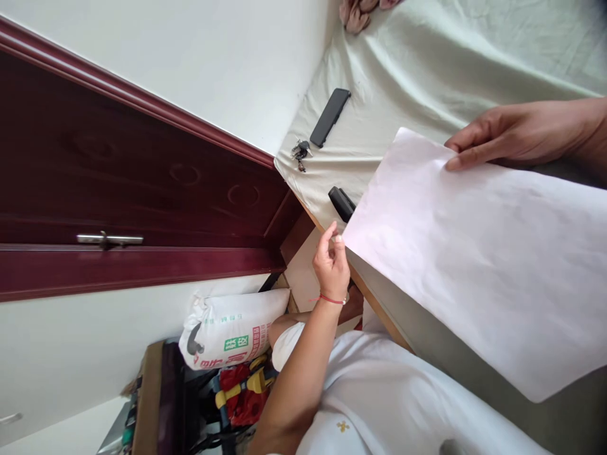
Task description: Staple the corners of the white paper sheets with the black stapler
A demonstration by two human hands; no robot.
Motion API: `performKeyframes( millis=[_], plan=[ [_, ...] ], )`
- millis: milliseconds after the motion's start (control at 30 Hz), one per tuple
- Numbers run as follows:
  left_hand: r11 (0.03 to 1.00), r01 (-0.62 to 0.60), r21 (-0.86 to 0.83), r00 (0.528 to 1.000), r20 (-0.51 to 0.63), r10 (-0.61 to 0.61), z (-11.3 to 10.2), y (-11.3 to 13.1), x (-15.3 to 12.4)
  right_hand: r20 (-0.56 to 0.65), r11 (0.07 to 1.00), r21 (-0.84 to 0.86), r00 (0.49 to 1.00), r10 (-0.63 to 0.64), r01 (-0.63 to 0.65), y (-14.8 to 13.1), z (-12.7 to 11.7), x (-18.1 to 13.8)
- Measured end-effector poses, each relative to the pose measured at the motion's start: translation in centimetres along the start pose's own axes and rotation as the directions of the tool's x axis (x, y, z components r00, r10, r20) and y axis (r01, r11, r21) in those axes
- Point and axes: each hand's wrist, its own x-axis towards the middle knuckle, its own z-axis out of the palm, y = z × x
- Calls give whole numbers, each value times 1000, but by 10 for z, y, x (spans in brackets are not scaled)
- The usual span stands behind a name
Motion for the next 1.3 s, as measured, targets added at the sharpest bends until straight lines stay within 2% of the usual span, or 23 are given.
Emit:
performKeyframes(
  millis=[67,133,233,300,433,567,633,800,933,1100,1300],
  plan=[
    [941,219,-258,975,30,-219,1,3,-10,-58,1000,-14,998,-2,1,-3,3,-3],
    [789,409,-458,912,194,-360,2,8,-18,-104,999,-53,995,3,-8,-5,4,-4],
    [606,598,-525,799,455,-394,4,18,-26,-114,993,-118,993,-23,9,-3,1,0],
    [575,654,-491,750,520,-409,7,22,-29,-110,989,-141,992,-54,39,-1,-1,2],
    [583,688,-431,722,481,-497,16,26,-30,-100,987,-145,991,-84,68,2,-2,5],
    [535,698,-475,714,403,-573,21,27,-27,-18,983,-155,995,-100,95,0,-2,3],
    [526,693,-493,714,374,-591,22,28,-27,-5,982,-175,997,-71,69,-2,0,2],
    [540,665,-516,733,314,-603,25,27,-28,-69,968,-248,997,20,-37,-1,0,6],
    [545,663,-514,739,330,-588,25,28,-31,-18,962,-272,1000,22,-26,4,-5,11],
    [561,696,-448,717,399,-571,21,27,-33,-37,928,-370,999,22,-34,6,-11,13],
    [560,702,-440,709,356,-608,22,24,-33,-72,943,-329,997,33,-55,5,-7,13]
  ],
)
